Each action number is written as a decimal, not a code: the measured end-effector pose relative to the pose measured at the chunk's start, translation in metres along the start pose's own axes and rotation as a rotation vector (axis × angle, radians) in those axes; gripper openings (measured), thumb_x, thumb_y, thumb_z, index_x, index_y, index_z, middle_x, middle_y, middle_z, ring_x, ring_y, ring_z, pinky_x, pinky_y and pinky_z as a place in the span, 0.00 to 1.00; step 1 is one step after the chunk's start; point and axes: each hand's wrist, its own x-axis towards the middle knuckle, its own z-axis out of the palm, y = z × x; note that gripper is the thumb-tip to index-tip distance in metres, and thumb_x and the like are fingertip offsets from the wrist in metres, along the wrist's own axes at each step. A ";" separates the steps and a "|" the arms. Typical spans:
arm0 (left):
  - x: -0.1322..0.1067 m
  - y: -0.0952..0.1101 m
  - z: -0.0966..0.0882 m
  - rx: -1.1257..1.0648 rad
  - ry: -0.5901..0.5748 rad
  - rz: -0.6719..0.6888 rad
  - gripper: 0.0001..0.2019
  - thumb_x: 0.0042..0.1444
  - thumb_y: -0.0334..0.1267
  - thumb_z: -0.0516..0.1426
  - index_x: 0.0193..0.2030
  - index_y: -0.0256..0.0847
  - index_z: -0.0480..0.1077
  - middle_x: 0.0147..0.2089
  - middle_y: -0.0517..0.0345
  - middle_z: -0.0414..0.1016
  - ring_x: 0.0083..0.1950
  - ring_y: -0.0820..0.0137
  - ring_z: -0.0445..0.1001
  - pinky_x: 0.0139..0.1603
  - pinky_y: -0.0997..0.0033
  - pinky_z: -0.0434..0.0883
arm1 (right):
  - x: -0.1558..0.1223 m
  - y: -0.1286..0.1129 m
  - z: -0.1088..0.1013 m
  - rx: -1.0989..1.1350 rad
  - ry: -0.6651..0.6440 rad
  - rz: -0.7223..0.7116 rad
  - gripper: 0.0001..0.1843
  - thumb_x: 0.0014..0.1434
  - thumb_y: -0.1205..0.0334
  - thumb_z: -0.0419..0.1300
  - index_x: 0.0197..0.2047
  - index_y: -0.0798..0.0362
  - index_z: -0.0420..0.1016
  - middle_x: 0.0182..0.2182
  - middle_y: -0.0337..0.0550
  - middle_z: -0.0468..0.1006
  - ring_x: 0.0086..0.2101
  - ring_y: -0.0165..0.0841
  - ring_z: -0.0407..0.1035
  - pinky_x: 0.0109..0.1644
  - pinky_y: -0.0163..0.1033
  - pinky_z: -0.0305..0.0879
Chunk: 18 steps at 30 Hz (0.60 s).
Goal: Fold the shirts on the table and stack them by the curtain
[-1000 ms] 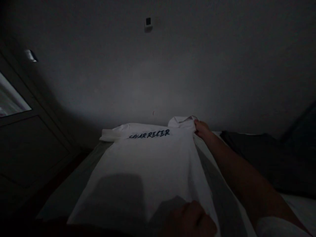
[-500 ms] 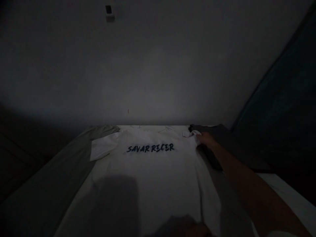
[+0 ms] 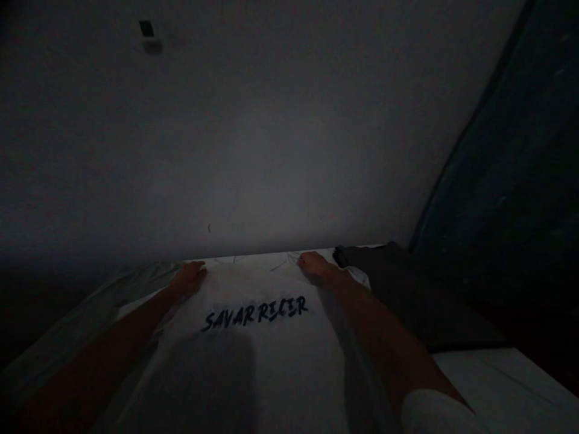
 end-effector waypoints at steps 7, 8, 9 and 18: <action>0.034 -0.029 0.011 -0.045 -0.094 0.093 0.22 0.65 0.49 0.49 0.50 0.37 0.77 0.53 0.42 0.81 0.54 0.56 0.79 0.54 0.63 0.71 | 0.025 -0.012 0.006 0.036 -0.167 -0.084 0.07 0.57 0.57 0.67 0.35 0.52 0.79 0.34 0.45 0.82 0.36 0.37 0.73 0.42 0.37 0.66; 0.036 -0.032 0.010 -0.055 -0.112 0.128 0.21 0.63 0.50 0.51 0.47 0.38 0.77 0.51 0.43 0.82 0.52 0.56 0.79 0.52 0.63 0.71 | 0.025 -0.013 0.006 0.055 -0.203 -0.092 0.07 0.55 0.57 0.69 0.34 0.52 0.79 0.33 0.44 0.81 0.34 0.36 0.72 0.40 0.36 0.66; 0.037 -0.035 0.009 -0.069 -0.130 0.162 0.20 0.62 0.51 0.52 0.44 0.39 0.77 0.49 0.44 0.82 0.51 0.56 0.79 0.52 0.63 0.71 | 0.025 -0.014 0.007 0.067 -0.236 -0.100 0.07 0.53 0.58 0.70 0.32 0.51 0.78 0.31 0.42 0.80 0.33 0.35 0.71 0.39 0.36 0.65; 0.073 -0.037 -0.004 -0.178 0.012 0.278 0.14 0.61 0.44 0.49 0.44 0.39 0.71 0.48 0.47 0.79 0.50 0.61 0.76 0.52 0.68 0.69 | 0.037 0.024 -0.020 -0.017 0.140 -0.016 0.09 0.70 0.60 0.52 0.44 0.51 0.73 0.38 0.48 0.81 0.36 0.36 0.71 0.40 0.36 0.60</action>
